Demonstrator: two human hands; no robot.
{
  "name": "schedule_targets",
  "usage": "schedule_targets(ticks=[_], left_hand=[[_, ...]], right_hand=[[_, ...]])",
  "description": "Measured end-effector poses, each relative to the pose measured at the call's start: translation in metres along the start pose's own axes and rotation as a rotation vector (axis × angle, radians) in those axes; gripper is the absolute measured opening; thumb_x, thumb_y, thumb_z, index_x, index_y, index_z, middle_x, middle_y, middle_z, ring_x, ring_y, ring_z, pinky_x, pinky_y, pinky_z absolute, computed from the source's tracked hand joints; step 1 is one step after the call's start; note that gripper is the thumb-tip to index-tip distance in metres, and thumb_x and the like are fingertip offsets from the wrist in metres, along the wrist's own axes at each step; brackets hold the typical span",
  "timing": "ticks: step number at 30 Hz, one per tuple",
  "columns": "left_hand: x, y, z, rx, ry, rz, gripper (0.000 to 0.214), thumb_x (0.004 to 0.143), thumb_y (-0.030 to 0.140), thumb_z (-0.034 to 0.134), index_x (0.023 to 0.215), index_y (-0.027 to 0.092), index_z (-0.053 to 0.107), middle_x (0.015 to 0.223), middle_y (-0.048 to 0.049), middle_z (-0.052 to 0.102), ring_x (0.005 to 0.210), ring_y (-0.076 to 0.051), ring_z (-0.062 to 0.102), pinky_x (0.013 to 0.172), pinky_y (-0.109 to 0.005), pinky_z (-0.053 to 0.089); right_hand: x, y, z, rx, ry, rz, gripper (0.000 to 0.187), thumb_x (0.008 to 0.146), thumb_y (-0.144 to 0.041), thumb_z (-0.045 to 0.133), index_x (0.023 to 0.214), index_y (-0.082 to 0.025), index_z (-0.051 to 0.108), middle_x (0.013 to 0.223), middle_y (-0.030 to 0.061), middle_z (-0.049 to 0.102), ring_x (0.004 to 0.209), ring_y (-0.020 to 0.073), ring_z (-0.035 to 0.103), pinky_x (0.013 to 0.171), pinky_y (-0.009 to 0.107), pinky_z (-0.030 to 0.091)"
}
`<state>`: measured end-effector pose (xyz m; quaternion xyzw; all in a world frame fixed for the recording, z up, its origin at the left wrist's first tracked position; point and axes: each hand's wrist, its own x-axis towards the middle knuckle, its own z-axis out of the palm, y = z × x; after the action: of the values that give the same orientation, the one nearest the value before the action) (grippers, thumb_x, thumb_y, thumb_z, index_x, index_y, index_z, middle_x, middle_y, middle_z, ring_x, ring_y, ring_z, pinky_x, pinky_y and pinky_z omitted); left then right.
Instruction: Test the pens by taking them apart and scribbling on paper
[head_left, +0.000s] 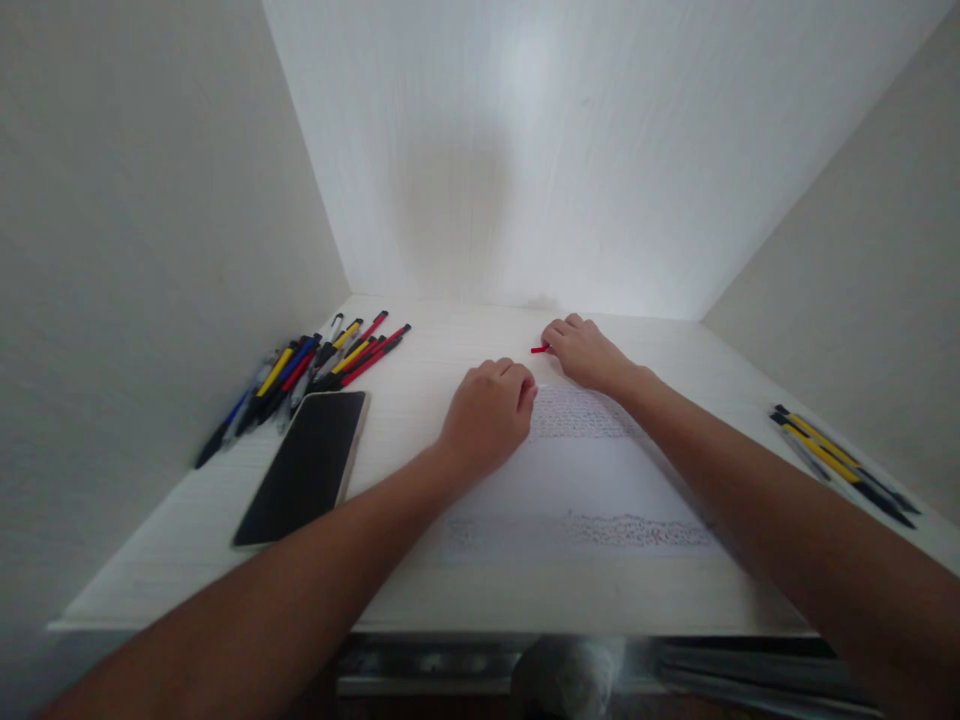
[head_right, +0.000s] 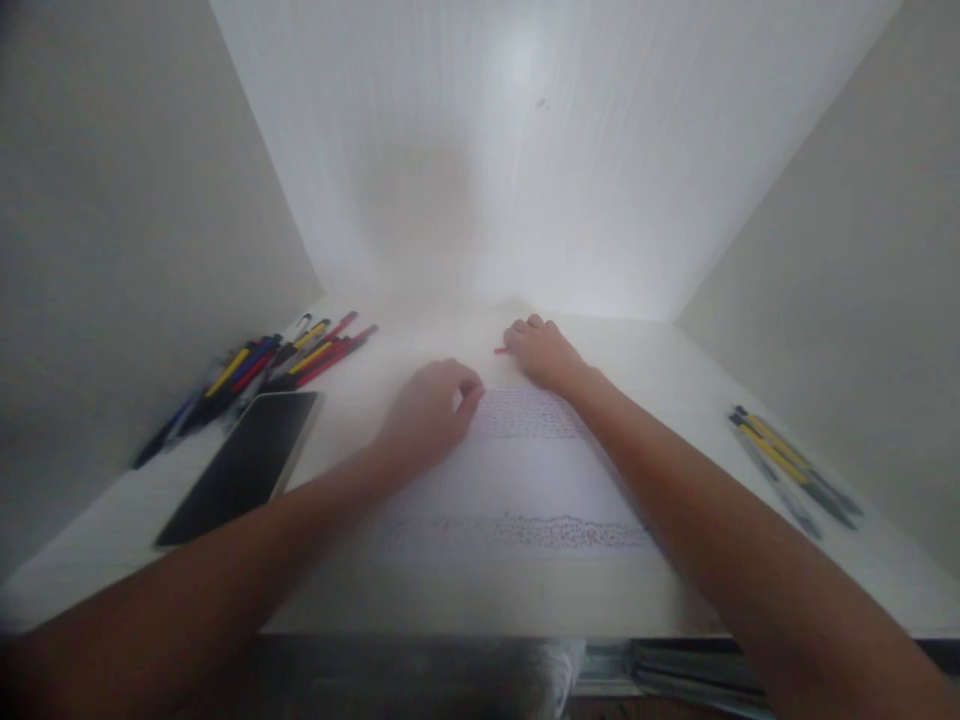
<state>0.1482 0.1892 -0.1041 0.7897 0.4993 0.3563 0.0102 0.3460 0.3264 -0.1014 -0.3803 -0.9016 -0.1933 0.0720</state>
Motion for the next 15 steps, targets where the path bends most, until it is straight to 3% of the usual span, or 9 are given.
schedule_targets(ticks=[6,10,15], left_hand=[[0.001,-0.007,0.001,-0.004,0.124,-0.043,0.013,0.094,0.022,0.052,0.086,0.018,0.06,0.088,-0.0058,0.066,0.086,-0.021,0.056,0.083,-0.038,0.044],[0.003,-0.01,0.0,0.0,0.156,-0.033,0.014,0.094,0.022,0.051,0.084,0.018,0.06,0.085,-0.0052,0.066,0.082,-0.02,0.055,0.08,-0.036,0.043],[0.003,-0.01,-0.003,-0.019,0.153,-0.025,0.016,0.095,0.022,0.05,0.084,0.018,0.061,0.086,-0.0047,0.066,0.078,-0.018,0.054,0.078,-0.035,0.043]], right_hand=[[-0.041,-0.033,-0.027,0.25,0.232,0.031,0.03,0.104,-0.029,0.037,0.109,-0.019,0.064,0.098,0.0126,0.067,0.095,0.0275,0.053,0.079,0.04,0.043],[-0.05,-0.045,-0.032,0.356,0.252,-0.043,0.029,0.103,-0.026,0.04,0.117,-0.021,0.066,0.104,0.0103,0.068,0.096,0.0258,0.054,0.085,0.041,0.045],[-0.052,-0.039,-0.031,0.357,0.288,-0.031,0.032,0.103,-0.025,0.042,0.12,-0.02,0.067,0.109,0.0118,0.068,0.099,0.0268,0.055,0.086,0.042,0.047]])
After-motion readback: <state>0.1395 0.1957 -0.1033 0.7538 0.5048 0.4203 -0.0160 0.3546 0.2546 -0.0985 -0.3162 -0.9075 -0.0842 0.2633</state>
